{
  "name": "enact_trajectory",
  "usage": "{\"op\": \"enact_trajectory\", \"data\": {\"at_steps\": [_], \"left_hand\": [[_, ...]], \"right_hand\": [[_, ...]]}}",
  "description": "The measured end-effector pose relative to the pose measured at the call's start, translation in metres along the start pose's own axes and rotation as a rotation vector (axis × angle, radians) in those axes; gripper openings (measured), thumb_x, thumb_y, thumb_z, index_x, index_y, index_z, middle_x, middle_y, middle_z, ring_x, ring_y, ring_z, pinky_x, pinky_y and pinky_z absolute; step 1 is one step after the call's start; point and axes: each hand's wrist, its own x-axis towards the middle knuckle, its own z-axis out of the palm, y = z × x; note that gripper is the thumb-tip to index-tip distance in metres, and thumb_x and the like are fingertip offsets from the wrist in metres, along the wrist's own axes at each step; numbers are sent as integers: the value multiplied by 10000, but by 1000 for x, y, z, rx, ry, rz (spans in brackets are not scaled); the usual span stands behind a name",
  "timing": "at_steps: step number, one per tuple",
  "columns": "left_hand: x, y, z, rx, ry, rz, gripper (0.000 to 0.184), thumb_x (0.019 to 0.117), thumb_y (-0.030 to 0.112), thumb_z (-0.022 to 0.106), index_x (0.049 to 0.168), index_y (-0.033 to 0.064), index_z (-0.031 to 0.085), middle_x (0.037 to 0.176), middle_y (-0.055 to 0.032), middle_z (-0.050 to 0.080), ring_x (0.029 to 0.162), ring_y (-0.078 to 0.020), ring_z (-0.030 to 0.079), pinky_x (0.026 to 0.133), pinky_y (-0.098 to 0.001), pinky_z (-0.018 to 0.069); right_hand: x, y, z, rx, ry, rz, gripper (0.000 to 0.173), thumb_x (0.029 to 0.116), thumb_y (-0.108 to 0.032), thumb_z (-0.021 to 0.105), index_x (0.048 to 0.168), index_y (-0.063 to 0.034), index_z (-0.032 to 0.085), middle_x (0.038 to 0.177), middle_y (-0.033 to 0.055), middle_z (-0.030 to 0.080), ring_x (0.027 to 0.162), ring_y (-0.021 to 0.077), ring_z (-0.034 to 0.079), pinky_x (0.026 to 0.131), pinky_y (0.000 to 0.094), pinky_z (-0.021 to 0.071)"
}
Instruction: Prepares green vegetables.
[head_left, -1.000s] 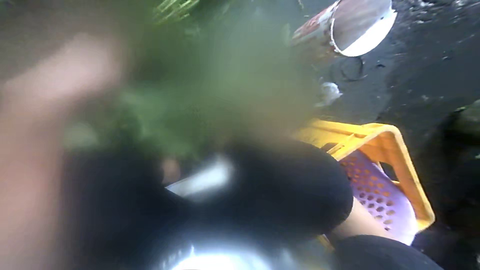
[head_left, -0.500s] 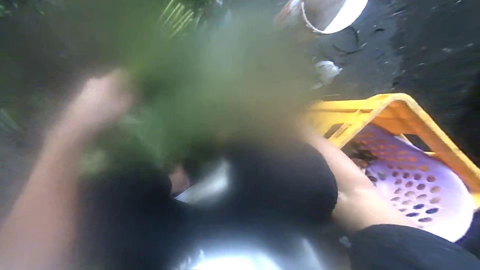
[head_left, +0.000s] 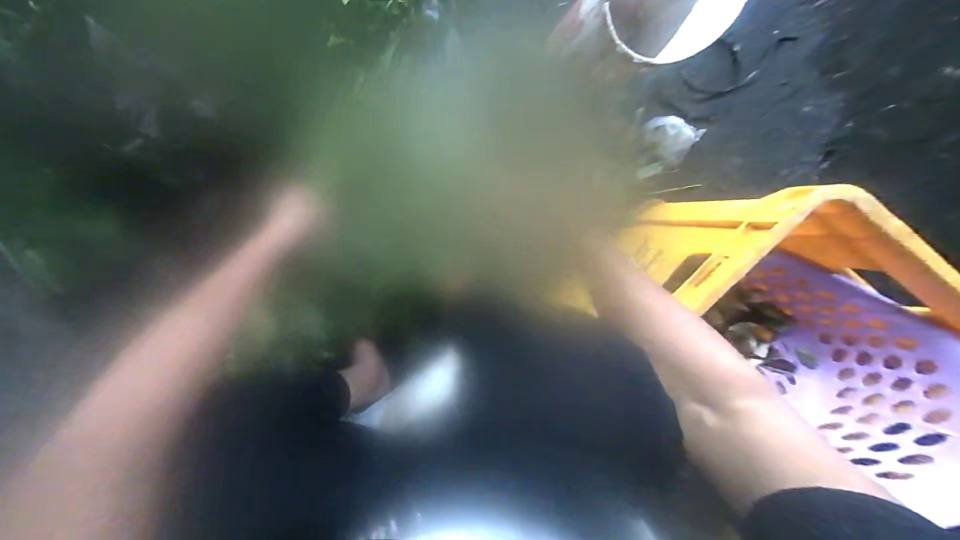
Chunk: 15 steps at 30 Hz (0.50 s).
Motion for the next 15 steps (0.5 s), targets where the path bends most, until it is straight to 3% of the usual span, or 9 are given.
{"op": "enact_trajectory", "data": {"at_steps": [1,3,4,6,9,12,15], "left_hand": [[10,2,4,69,6,-39,345,972,372,696,1113,57,713,932,-134,726,759,-265,700,762,-519,582],[31,1,24,191,13,-54,450,944,421,719,1065,-12,702,967,-206,720,872,-363,713,848,-612,555],[40,0,37,250,11,-42,472,937,439,722,1044,-20,705,986,-224,720,920,-392,712,870,-631,549],[53,-2,63,366,-3,-27,447,937,415,725,1048,-17,709,1061,-251,709,1025,-440,688,899,-657,530],[61,-7,83,406,48,4,364,933,243,712,1211,11,674,1225,-275,654,1142,-489,631,912,-696,507],[65,-12,75,310,38,-20,635,894,168,747,1458,84,467,1205,-310,656,1090,-516,656,891,-698,518],[73,-21,64,247,-29,-7,715,868,193,801,1479,90,444,1158,-296,665,1001,-472,687,872,-656,546]], "right_hand": [[10,32,16,132,28,-48,244,906,-271,685,875,-38,752,797,128,716,719,224,674,649,502,522],[29,58,25,266,-132,152,235,893,-308,767,1029,-116,771,952,77,755,880,219,714,844,556,554],[36,63,30,263,-161,225,254,875,-298,779,1082,-151,766,1001,61,758,925,218,719,890,559,556],[43,70,40,171,-149,270,286,864,-296,775,1133,-200,762,1036,53,760,955,247,715,878,595,538],[44,83,49,15,-127,242,282,862,-323,718,1131,-244,751,1035,48,749,973,283,702,827,622,521],[39,84,56,42,-95,224,259,872,-296,701,1120,-244,753,1036,46,750,980,284,700,828,622,515],[33,51,42,111,-61,230,218,928,-164,690,1136,-146,754,1061,110,752,995,322,709,884,624,518]]}}
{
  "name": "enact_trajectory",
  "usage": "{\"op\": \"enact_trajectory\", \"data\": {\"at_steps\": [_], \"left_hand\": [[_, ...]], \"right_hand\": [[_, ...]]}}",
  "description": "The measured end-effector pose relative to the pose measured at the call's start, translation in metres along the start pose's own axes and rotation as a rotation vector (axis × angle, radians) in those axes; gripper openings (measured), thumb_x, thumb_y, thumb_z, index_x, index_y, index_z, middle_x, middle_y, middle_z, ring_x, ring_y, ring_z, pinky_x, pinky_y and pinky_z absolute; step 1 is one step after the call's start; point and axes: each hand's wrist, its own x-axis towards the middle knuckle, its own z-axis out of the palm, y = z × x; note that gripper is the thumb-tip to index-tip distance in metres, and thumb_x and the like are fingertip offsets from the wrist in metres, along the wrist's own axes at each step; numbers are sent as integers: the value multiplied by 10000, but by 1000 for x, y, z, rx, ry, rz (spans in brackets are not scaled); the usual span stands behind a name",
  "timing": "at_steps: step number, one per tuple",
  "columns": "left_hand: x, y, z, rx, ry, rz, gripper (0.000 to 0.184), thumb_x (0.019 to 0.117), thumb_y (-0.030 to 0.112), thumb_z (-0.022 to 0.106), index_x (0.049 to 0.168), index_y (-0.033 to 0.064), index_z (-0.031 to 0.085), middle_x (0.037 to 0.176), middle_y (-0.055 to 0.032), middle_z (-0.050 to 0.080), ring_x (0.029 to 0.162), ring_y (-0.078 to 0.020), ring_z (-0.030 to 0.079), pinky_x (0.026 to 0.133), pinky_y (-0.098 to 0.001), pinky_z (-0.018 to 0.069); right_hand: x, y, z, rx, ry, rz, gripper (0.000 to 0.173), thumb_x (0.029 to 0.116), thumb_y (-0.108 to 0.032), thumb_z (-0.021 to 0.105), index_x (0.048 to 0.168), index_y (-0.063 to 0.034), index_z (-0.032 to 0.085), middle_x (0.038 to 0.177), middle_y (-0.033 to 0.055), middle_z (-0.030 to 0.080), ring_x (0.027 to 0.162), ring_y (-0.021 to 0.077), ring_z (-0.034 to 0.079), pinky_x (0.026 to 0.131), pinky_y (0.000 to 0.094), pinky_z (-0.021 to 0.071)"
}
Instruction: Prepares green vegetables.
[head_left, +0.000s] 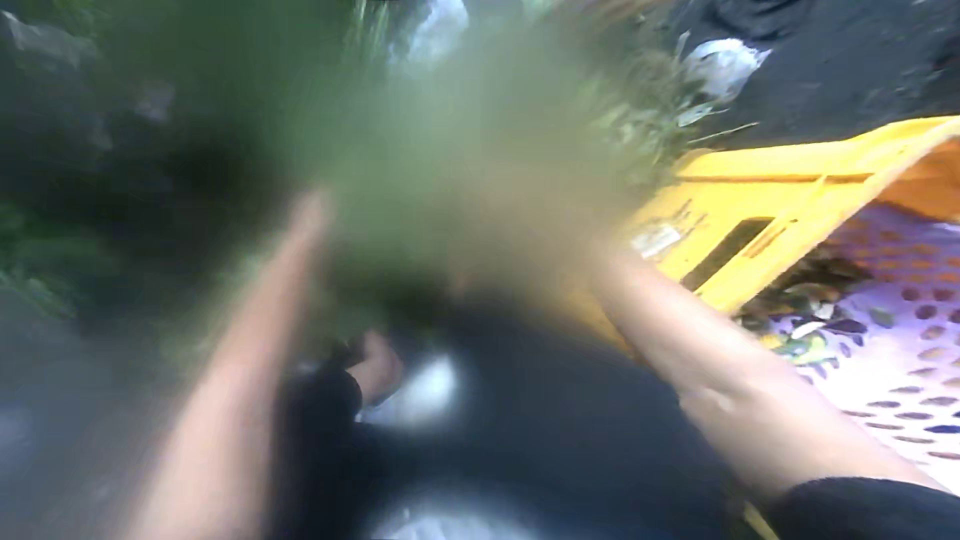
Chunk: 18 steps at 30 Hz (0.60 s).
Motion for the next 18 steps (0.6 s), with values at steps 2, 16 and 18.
{"op": "enact_trajectory", "data": {"at_steps": [2,16,18], "left_hand": [[-7,0,-7,52,-2,55,640,891,191,774,1448,70,485,1183,-303,660,1076,-491,662,923,-682,512],[-69,16,-14,-377,-307,215,453,916,221,792,1284,43,597,1018,-94,728,690,-185,701,632,-367,628],[-72,24,-10,-365,-233,216,446,897,235,810,1250,43,618,981,-84,730,684,-175,687,636,-366,611]], "right_hand": [[-9,-18,-6,-3,-1,36,228,950,-130,669,1166,-120,742,1092,137,743,1025,348,699,902,629,509],[34,25,9,123,87,75,357,810,-489,738,998,-186,759,970,62,730,925,285,690,779,648,514],[33,23,7,164,89,43,311,822,-441,763,1013,-196,769,976,39,746,929,258,700,812,641,523]]}}
